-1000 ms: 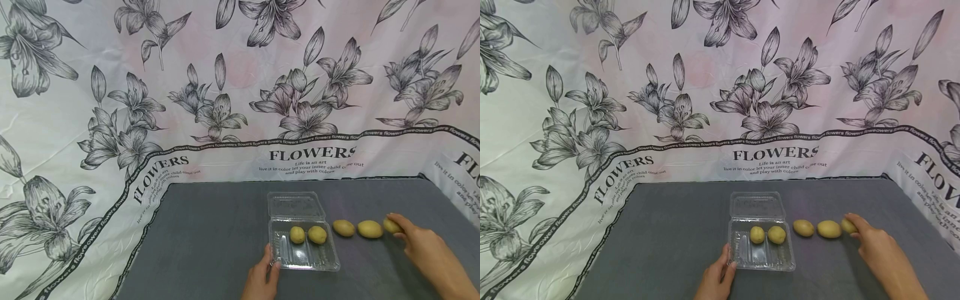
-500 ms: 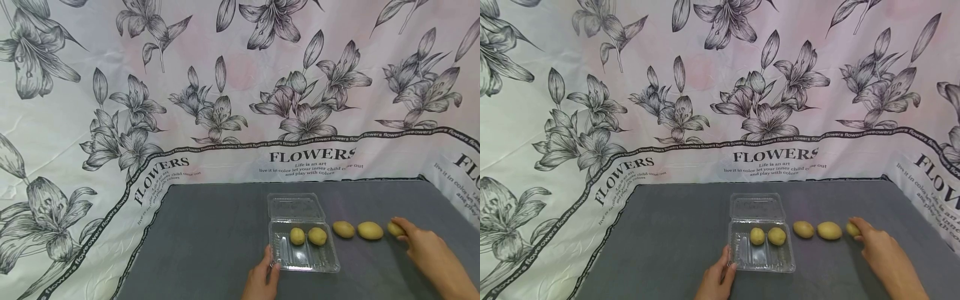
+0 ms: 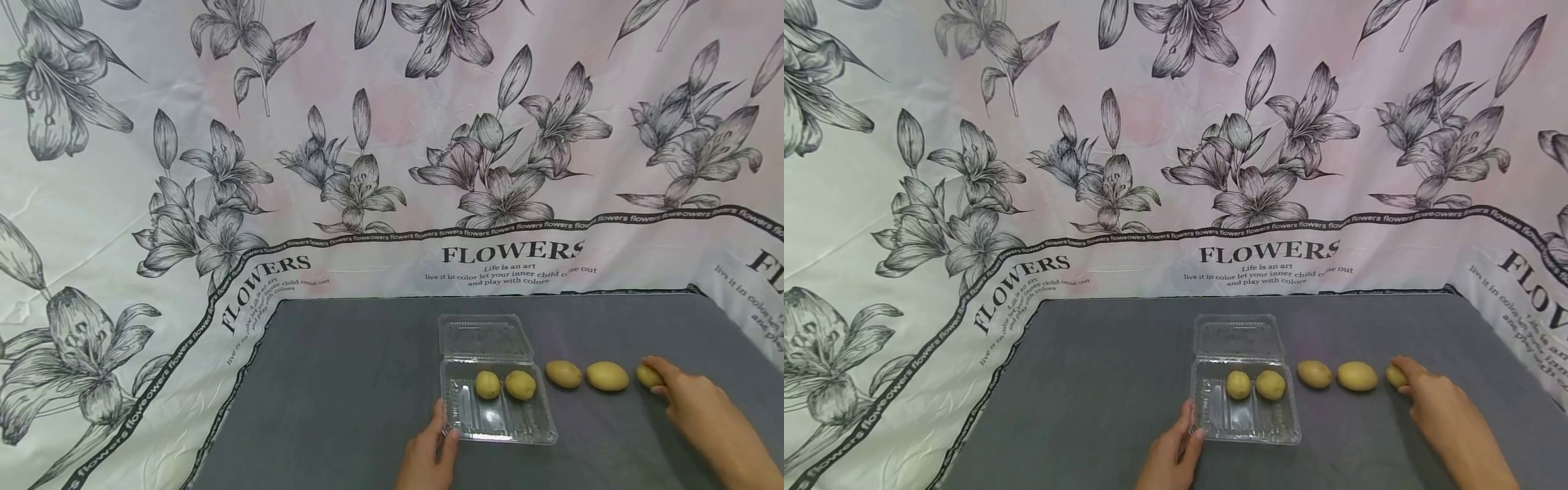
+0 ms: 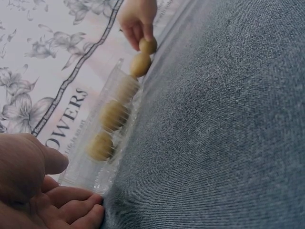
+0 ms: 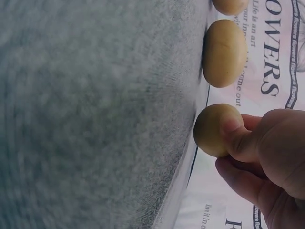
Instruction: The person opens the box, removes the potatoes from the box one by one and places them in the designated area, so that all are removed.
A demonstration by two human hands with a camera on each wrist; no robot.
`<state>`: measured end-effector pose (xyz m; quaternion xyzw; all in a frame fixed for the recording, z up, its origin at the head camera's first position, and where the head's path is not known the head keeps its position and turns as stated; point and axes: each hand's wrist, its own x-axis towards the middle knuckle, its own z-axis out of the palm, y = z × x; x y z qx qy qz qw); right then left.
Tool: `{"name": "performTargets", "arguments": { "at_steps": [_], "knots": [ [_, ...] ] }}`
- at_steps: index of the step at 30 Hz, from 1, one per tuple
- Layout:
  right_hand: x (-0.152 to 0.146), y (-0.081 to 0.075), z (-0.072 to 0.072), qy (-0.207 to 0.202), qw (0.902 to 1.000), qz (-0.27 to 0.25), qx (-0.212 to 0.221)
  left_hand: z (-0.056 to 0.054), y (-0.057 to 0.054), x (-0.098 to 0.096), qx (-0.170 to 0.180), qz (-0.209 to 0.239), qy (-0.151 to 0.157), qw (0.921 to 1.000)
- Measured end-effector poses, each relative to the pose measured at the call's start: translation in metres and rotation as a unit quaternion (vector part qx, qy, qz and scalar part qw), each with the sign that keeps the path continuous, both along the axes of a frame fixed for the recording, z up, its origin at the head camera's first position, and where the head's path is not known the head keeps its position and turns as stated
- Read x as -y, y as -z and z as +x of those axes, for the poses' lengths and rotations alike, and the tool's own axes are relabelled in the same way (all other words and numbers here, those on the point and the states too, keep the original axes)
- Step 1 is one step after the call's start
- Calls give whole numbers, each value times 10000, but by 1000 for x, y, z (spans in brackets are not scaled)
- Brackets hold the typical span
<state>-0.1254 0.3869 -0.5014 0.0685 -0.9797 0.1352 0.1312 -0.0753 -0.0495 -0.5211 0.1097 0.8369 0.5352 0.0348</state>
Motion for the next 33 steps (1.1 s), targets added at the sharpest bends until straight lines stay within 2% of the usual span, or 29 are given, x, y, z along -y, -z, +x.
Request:
{"name": "performTargets", "arguments": {
  "at_steps": [10, 15, 20, 25, 33],
  "knots": [
    [2, -6, 0, 40, 9991, -9, 417, -1, 0, 0, -7, 112, 124, 9999],
    [3, -10, 2, 78, 9984, 3, 561, -2, -1, 0, -51, 121, 90, 9999],
    [4, -10, 3, 62, 9987, 55, 503, -2, -1, 0, -34, 95, 77, 9999],
    [6, -10, 6, 40, 9999, 43, 147, -3, -2, 0, 6, 188, 117, 9998],
    [13, -15, 10, 71, 9991, 154, 399, -2, 2, 1, 7, 167, 109, 9998]
  ]
}}
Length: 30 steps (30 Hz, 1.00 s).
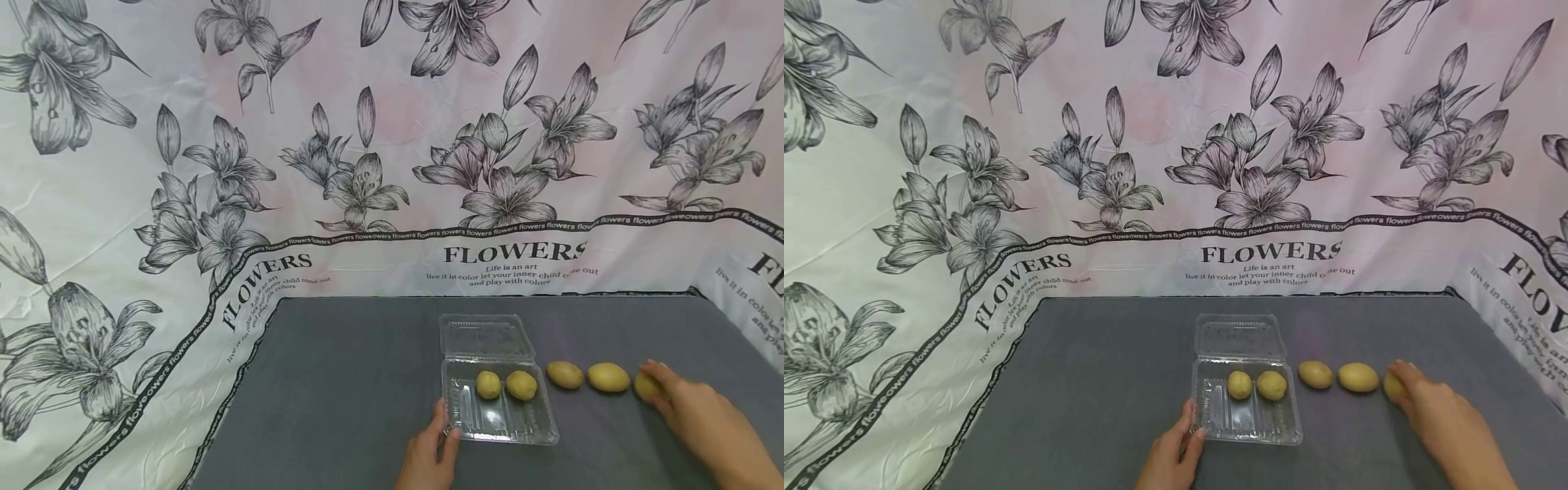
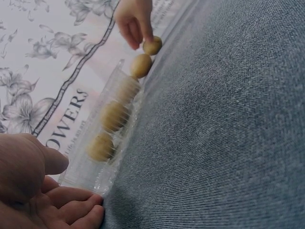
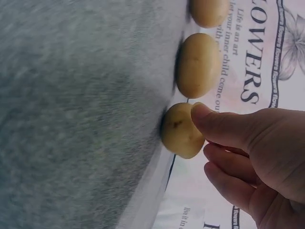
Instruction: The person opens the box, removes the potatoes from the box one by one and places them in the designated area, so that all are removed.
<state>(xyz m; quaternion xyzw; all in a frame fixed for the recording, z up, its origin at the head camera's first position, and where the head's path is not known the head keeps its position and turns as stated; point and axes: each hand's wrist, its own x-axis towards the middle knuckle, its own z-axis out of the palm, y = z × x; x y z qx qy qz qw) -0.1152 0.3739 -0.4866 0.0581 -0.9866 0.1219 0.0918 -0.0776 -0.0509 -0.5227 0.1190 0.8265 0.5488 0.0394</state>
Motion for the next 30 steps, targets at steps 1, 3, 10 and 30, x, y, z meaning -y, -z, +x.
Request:
{"name": "performTargets", "arguments": {
  "at_steps": [1, 3, 10, 30],
  "knots": [
    [1, -1, 0, -3, 10000, -30, -42, 0, 0, 0, -21, -21, -5, 10000],
    [4, -3, 1, -6, 10000, -62, -62, 0, 1, 0, -39, -43, -4, 10000],
    [25, -14, 3, -160, 9993, -321, -134, 0, 0, 0, -14, -1, 61, 10000],
    [115, -22, 2, -1892, 9697, -667, -1392, 0, -1, -1, 17, 76, 84, 9999]
  ]
}}
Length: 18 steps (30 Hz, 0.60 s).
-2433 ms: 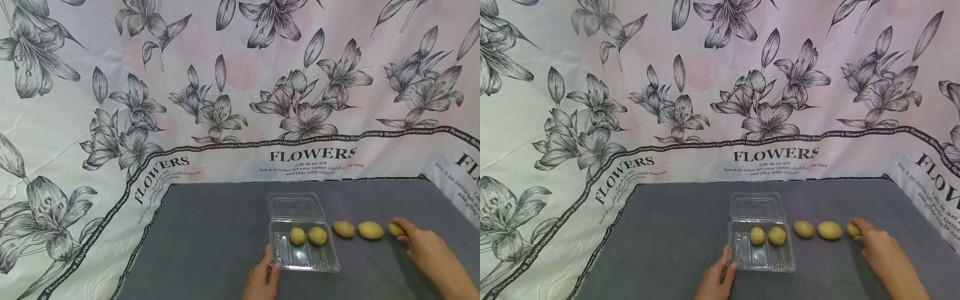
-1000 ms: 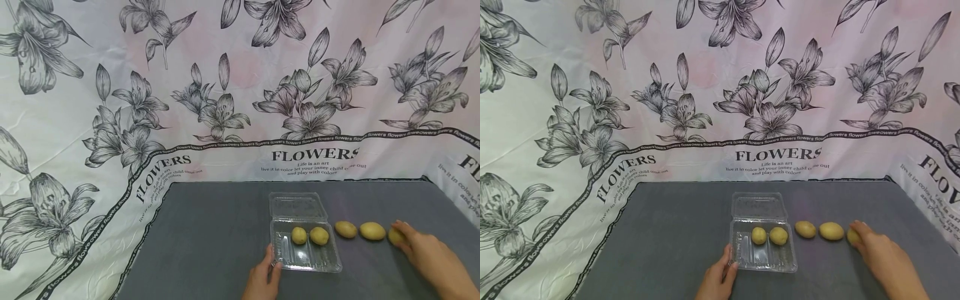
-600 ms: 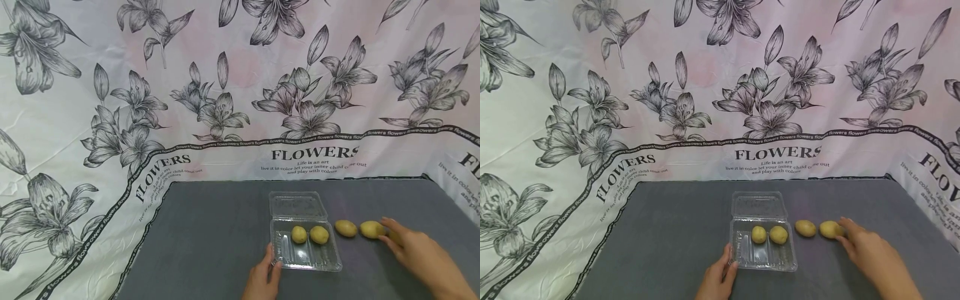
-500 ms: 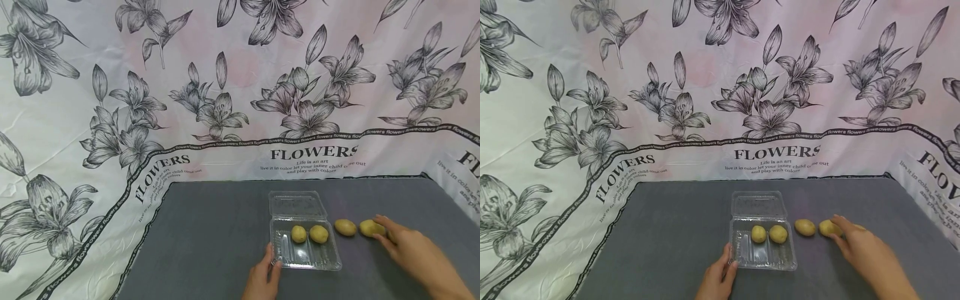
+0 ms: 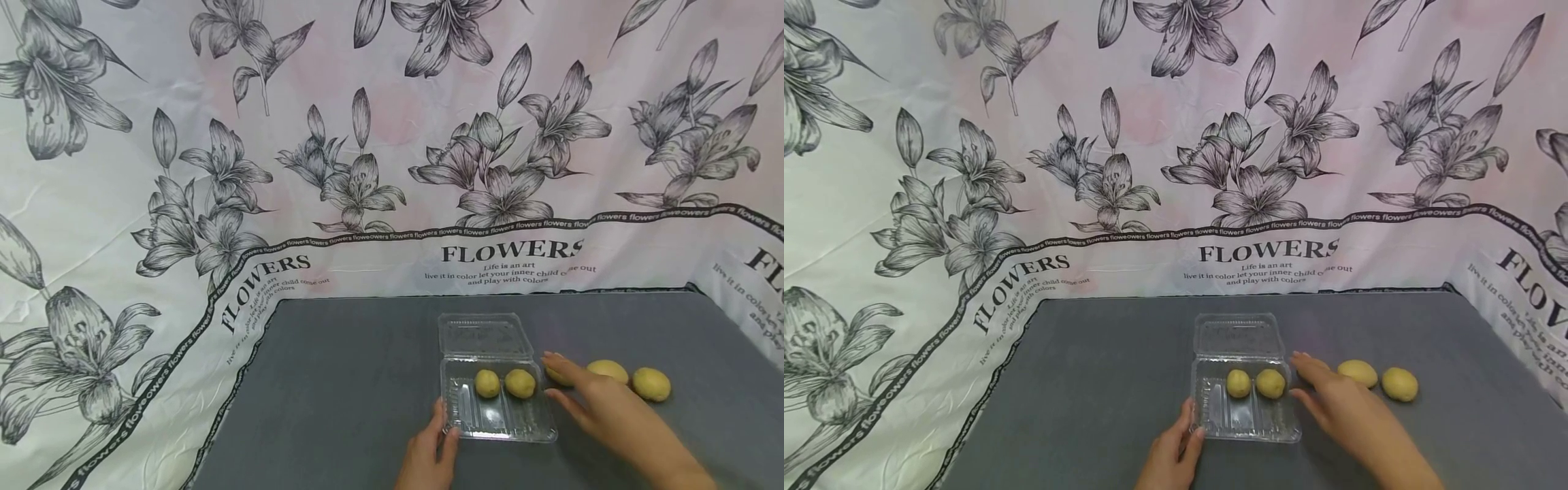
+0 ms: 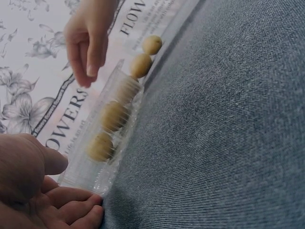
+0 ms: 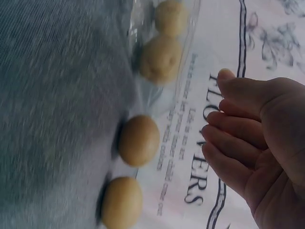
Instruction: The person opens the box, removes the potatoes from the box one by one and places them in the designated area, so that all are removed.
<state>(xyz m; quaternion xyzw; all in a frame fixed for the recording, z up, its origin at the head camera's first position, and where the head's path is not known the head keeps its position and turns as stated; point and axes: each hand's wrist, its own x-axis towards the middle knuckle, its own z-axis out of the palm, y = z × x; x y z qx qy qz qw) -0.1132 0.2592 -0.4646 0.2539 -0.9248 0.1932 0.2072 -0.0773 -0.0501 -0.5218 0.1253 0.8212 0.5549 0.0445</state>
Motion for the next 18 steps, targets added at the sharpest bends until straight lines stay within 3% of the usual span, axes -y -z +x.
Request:
{"name": "performTargets", "arguments": {
  "at_steps": [2, 9, 13, 18],
  "knots": [
    [6, 0, -1, -97, 9999, 19, 25, 0, 0, 0, 1, 11, -11, 10000],
    [18, 8, -9, -448, 9978, 62, -492, 1, -1, 1, -77, -90, -82, 9999],
    [22, 9, -9, -401, 9991, 45, -158, -1, 1, 1, -137, -41, -67, 9999],
    [30, 12, -6, -235, 9991, 72, 354, -7, 31, 2, -931, -227, -116, 9953]
  ]
}}
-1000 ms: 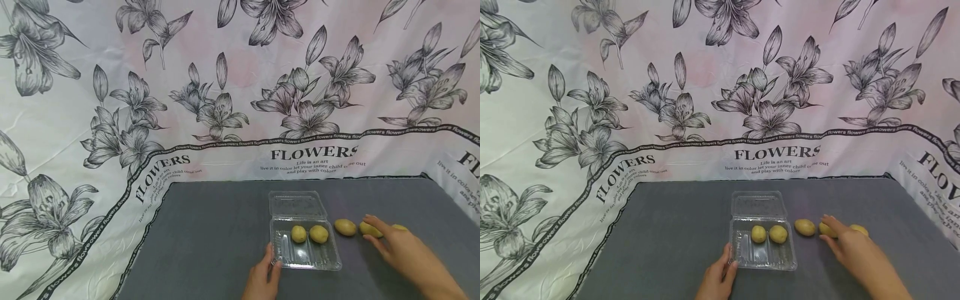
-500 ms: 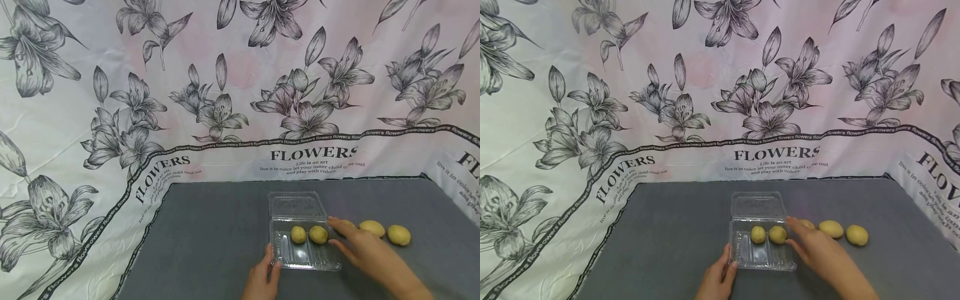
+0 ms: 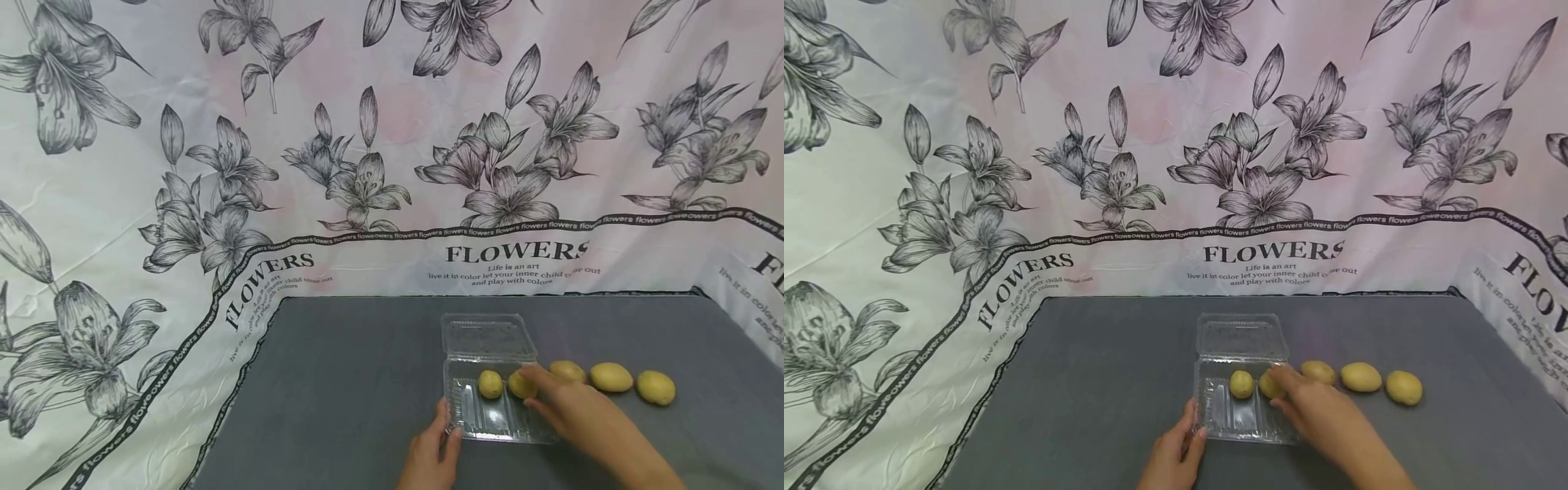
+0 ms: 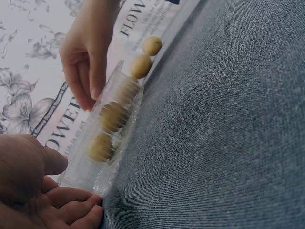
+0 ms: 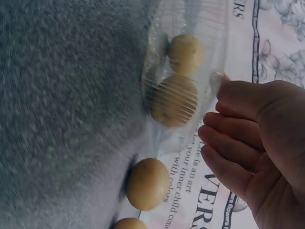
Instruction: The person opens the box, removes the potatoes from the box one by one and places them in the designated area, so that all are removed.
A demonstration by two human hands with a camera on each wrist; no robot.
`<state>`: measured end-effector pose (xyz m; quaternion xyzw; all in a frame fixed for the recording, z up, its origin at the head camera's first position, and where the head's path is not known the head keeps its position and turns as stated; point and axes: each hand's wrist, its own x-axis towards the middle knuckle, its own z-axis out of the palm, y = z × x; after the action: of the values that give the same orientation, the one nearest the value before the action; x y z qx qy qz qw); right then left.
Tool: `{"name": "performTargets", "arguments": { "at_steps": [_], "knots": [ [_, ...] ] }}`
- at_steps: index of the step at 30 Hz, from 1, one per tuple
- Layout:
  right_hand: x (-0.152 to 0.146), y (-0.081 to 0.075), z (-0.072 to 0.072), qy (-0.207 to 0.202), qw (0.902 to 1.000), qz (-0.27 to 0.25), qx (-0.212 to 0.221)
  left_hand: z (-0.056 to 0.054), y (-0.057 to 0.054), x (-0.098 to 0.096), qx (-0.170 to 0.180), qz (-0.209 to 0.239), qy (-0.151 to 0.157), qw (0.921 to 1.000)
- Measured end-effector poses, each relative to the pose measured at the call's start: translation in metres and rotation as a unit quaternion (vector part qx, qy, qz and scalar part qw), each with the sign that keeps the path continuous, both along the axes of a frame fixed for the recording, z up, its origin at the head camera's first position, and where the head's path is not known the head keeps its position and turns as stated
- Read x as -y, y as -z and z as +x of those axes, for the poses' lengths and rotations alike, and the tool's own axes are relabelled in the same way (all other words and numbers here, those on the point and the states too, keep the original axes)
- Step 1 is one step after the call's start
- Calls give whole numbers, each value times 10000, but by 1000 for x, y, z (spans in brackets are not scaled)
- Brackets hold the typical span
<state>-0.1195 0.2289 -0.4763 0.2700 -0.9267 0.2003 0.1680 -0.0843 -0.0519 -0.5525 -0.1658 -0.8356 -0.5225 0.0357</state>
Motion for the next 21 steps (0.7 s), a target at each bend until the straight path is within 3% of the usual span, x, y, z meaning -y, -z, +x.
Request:
{"name": "performTargets", "arguments": {
  "at_steps": [3, 9, 11, 18, 21],
  "knots": [
    [4, 2, 0, 118, 9997, 213, -82, -1, 8, 0, -342, -195, -115, 9992],
    [10, 1, 0, 344, 9982, 432, 245, 7, -20, 1, 334, 58, -32, 9994],
    [11, 0, 0, 429, 9973, 458, 372, 7, -24, 1, 518, 104, -9, 9986],
    [13, 2, 0, 469, 9974, 526, 128, 5, -20, 2, 222, -5, 71, 9997],
    [15, 3, -1, 532, 9972, 490, 175, 5, -21, 2, 463, 79, 113, 9988]
  ]
}}
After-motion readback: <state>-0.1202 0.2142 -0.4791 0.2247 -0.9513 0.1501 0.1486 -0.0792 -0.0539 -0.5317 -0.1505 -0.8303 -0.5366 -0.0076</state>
